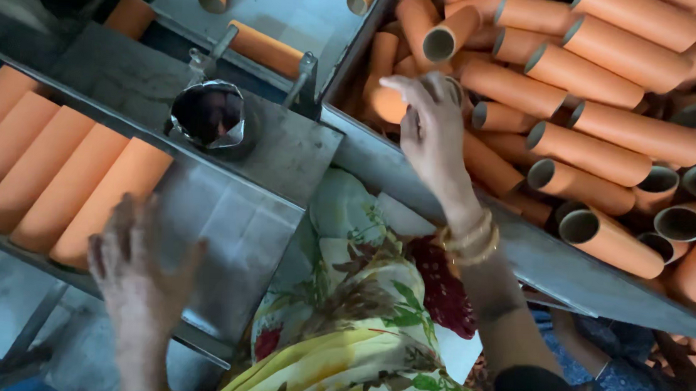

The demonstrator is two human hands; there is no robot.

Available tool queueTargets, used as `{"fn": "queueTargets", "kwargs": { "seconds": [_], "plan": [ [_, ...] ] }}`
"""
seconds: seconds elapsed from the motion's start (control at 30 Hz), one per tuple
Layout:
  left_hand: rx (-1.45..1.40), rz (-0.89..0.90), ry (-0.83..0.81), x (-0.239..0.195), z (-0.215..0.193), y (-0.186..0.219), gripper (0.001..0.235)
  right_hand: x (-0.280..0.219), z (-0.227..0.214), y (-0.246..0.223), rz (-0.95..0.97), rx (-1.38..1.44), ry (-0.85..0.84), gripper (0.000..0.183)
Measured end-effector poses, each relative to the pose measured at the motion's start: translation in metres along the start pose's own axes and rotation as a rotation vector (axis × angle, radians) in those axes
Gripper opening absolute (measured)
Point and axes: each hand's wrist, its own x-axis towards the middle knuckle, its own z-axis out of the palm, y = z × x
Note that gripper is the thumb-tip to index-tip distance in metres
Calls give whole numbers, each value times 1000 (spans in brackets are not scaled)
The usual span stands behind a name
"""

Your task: The person repeatedly picks orange cylindrical objects from a metal bin and places them onto a conveyor belt. The person handles the cylinders one at a time, moving them from the bin to the belt in a continuous loop.

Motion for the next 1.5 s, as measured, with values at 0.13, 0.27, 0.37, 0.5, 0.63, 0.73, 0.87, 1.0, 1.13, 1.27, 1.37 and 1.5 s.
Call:
{"fn": "queueTargets", "kwargs": {
  "seconds": [0.13, 0.27, 0.37, 0.5, 0.63, 0.73, 0.87, 1.0, 1.13, 1.27, 1.37, 1.5],
  "plan": [
    [-168, 236, 10, 9, -14, 55, 92, -12, -44, -70, -158, 195, 39, 51],
    [-231, 430, -30, 20, -8, 89, 89, -22, -41, -106, -359, 582, -191, 31],
    [-212, 409, -127, 29, 4, 88, 87, -20, -23, -96, -337, 698, -388, 38],
    [64, 246, -73, 32, 6, 44, 85, 1, 11, -9, -211, 301, -333, 41],
    [357, 40, 6, 25, 7, -17, 88, 16, 21, 119, -189, -540, -172, 56],
    [437, -42, 26, 16, 15, -56, 82, 8, 25, 194, 48, -742, -254, 63],
    [511, -63, 36, 8, 35, -85, 79, -12, 26, 241, 259, -542, -255, 55],
    [485, -106, -46, 11, 42, -87, 83, -15, 16, 232, 231, -464, -53, 45],
    [356, -146, -120, 23, 28, -58, 92, -8, -28, 188, 141, -390, 208, 20],
    [54, 32, -43, 31, 12, 2, 96, -6, -47, 103, 396, 121, 231, 28],
    [-17, 306, 21, 28, 8, 54, 100, -18, -42, 30, 393, 412, 61, 28],
    [-55, 524, -65, 25, 11, 96, 106, -22, -18, -27, -38, 751, -321, 30]
  ]
}}
